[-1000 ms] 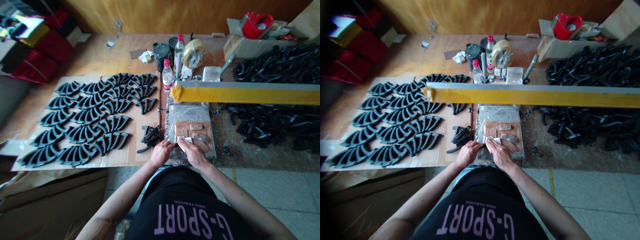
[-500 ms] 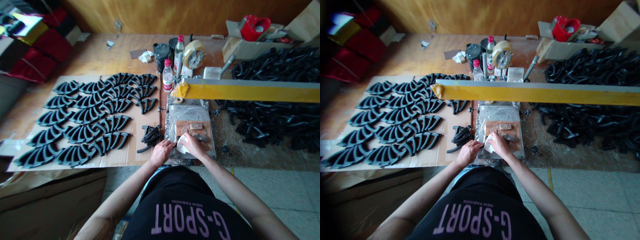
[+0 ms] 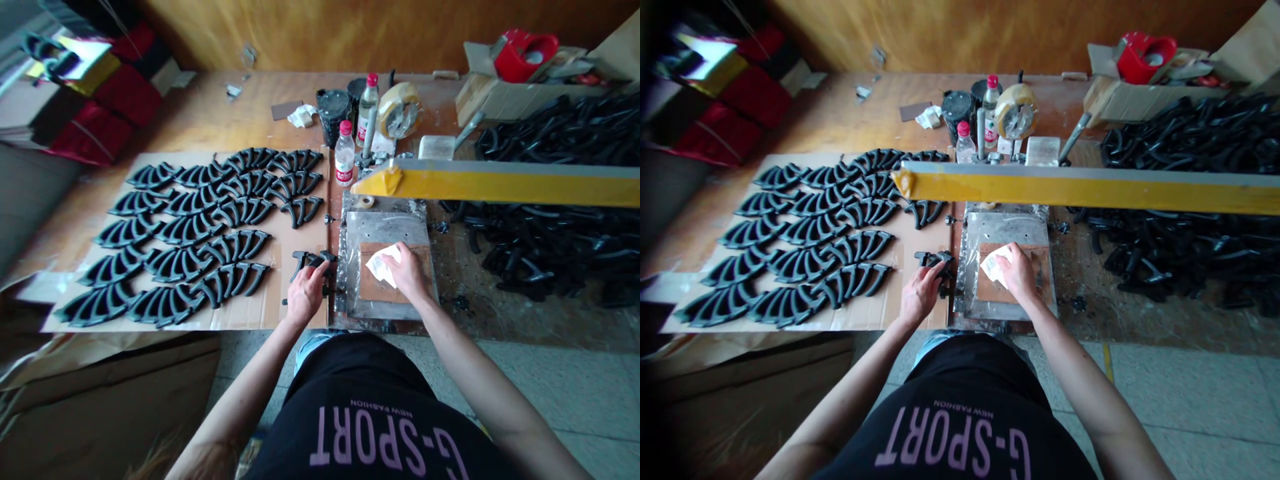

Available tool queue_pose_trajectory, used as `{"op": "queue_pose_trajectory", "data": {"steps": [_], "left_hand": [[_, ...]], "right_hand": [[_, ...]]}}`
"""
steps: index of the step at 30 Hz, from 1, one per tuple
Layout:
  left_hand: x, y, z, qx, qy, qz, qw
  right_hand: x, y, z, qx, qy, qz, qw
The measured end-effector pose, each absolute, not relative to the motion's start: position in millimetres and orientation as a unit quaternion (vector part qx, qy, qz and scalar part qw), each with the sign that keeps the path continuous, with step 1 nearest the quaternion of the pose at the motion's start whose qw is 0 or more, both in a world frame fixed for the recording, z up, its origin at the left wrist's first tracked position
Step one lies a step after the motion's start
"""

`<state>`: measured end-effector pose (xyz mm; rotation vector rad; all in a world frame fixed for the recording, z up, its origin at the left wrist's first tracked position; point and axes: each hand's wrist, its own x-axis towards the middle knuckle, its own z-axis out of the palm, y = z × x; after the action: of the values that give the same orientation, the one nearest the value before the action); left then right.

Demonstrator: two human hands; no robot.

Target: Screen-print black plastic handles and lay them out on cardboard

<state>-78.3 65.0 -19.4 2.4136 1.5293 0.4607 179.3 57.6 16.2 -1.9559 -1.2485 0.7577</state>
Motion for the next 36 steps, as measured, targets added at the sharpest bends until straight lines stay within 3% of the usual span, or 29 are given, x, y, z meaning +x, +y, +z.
{"op": "queue_pose_trajectory", "data": {"steps": [4,9,17,23,36], "left_hand": [[-98,72,-44,0.821,0.537,0.166,0.105],[-116,79,-67,0.815,0.529,0.172,0.16],[-112,73,-61,0.818,0.55,0.089,0.146],[-93,72,-58,0.77,0.618,0.099,0.125],[-109,94,-72,0.749,0.618,0.15,0.185]], "right_hand": [[180,37,7,-0.748,-0.459,0.34,0.339],[182,19,-7,-0.748,-0.45,0.363,0.325],[186,11,-10,-0.751,-0.458,0.359,0.313],[180,13,-14,-0.747,-0.468,0.365,0.298],[183,11,-7,-0.74,-0.439,0.383,0.336]]}}
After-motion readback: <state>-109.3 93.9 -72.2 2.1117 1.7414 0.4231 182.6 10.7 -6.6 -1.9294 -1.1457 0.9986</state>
